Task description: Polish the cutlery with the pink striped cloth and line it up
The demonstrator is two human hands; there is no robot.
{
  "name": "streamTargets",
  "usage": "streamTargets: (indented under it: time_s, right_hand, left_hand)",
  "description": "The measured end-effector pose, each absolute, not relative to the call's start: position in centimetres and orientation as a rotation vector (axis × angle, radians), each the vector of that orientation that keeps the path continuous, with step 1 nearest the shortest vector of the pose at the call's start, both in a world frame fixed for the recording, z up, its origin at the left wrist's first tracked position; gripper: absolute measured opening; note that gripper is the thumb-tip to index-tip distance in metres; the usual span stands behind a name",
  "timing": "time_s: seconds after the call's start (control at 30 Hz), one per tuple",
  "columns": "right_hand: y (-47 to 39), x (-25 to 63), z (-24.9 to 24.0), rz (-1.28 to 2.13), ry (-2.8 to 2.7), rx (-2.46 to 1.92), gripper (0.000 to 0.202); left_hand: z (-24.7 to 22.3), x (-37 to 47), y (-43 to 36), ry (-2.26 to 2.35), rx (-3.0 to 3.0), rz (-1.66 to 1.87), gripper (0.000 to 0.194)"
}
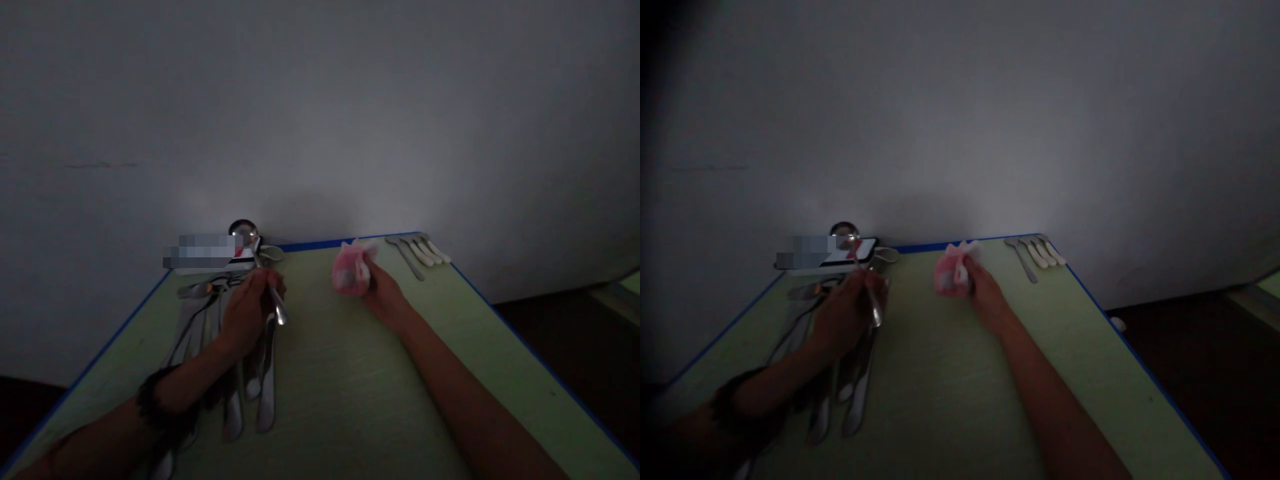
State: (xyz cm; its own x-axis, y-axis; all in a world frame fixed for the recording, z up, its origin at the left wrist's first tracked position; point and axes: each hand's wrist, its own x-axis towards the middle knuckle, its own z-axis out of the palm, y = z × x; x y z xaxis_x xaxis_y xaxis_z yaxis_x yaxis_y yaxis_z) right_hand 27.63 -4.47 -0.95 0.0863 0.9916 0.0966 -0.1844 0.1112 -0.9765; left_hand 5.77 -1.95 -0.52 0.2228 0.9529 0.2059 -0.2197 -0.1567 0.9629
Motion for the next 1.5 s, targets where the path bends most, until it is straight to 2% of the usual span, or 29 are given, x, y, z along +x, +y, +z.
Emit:
streamTargets:
  time_s: [0.1,0.33,0.5,0.7,0.9,1.07,1.23,1.5]
  right_hand:
    - [-4.0,26.9,-0.8,1.214,-0.898,-0.876,0.043]
    - [-4.7,25.0,-0.7,1.434,-0.692,-0.742,0.034]
    - [-5.4,24.4,-0.3,1.398,-0.725,-0.701,0.030]
    - [-5.4,24.3,-1.4,1.179,-1.045,-1.000,0.032]
    - [-5.5,24.5,-2.2,0.971,-1.075,-1.185,0.034]
    - [-4.4,25.2,-2.8,1.018,-0.757,-0.991,0.034]
    - [-3.5,26.1,-2.8,1.177,-0.574,-0.722,0.032]
    - [-3.3,26.2,-3.1,1.218,-0.561,-0.756,0.027]
  left_hand:
    - [-0.4,6.2,-3.0,0.687,1.411,1.102,0.033]
    - [-0.1,6.0,-4.4,0.964,2.013,0.655,0.035]
    - [-0.3,6.0,-4.2,0.966,2.158,0.486,0.036]
    - [-0.5,6.2,-4.2,0.957,2.197,0.407,0.037]
    - [-0.3,6.3,-4.3,0.953,2.256,0.290,0.037]
    - [-0.2,6.2,-4.4,0.886,2.290,0.363,0.033]
    - [-0.2,6.2,-4.3,0.946,2.383,0.280,0.035]
    - [-0.2,6.1,-4.3,0.939,2.444,0.247,0.035]
